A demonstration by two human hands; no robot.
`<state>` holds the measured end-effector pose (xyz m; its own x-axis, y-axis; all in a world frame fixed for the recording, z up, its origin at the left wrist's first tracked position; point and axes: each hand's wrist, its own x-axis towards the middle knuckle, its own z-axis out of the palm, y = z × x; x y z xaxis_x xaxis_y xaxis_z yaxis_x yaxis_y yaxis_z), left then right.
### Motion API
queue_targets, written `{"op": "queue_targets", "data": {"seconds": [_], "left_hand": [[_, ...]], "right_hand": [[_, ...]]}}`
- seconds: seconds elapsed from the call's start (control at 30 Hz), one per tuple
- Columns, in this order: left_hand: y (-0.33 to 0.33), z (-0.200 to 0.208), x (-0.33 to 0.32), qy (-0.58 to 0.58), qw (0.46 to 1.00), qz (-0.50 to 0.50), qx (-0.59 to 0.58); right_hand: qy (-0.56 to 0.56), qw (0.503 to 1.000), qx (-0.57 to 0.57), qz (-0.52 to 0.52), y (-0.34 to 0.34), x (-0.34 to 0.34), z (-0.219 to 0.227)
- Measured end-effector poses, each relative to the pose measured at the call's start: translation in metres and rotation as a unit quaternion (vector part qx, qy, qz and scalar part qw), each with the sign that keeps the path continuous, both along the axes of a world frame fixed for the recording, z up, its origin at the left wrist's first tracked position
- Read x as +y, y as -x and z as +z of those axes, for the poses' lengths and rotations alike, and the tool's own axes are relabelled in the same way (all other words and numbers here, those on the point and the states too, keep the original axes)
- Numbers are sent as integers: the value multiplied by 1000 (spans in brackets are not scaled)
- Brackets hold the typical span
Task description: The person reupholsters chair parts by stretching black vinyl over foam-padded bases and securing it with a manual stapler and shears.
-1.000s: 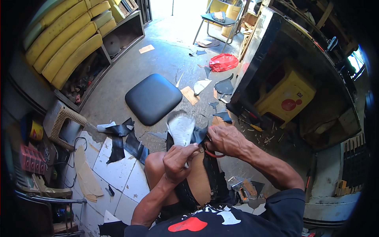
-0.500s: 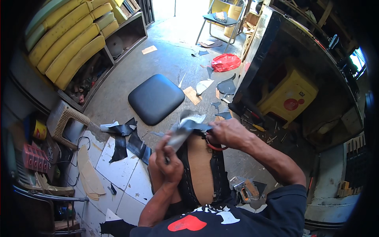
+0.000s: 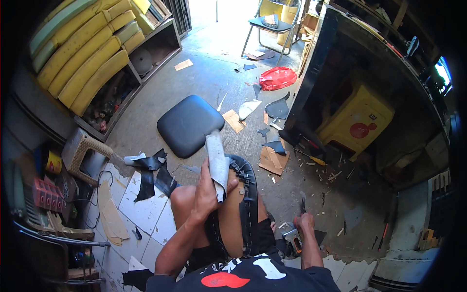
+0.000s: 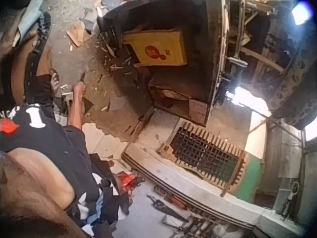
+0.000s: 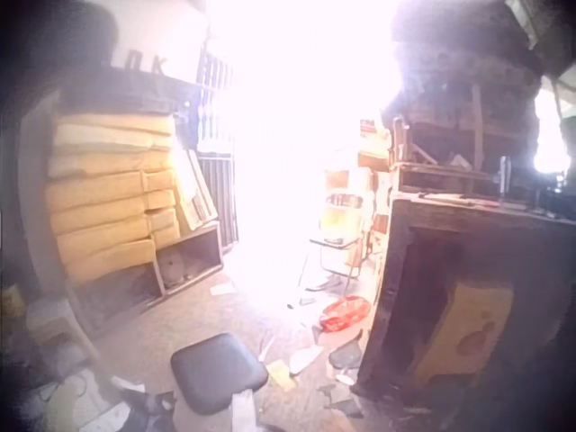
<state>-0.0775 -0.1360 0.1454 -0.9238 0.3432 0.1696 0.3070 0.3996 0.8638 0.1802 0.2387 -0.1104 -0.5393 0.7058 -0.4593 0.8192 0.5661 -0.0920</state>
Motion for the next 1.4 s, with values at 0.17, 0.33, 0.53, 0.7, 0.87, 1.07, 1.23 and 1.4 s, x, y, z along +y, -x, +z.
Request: {"op": "queue_targets", "data": {"seconds": [0.17,0.33,0.53,0.7,0.87,1.07,1.23,1.4], "left_hand": [[23,43,63,53,993,-93,40],[10,91,131,170,937,-257,164],[-22,78,152,179,911,-321,187],[-63,12,190,372,870,-285,155],[-54,38,186,421,760,-438,231],[-16,76,78,349,841,-407,79],[-39,70,36,340,854,-366,141],[-79,20,26,228,896,-281,260]], "right_hand": [[489,750,425,-133,96,-80,162],[622,495,592,-135,132,-121,220],[589,529,576,-206,53,-136,198],[135,900,414,-1,-23,-191,52],[293,815,456,203,34,-192,187],[352,808,425,206,33,-158,169],[135,988,69,-9,-71,-120,47],[44,998,34,-5,-112,-115,2]]}}
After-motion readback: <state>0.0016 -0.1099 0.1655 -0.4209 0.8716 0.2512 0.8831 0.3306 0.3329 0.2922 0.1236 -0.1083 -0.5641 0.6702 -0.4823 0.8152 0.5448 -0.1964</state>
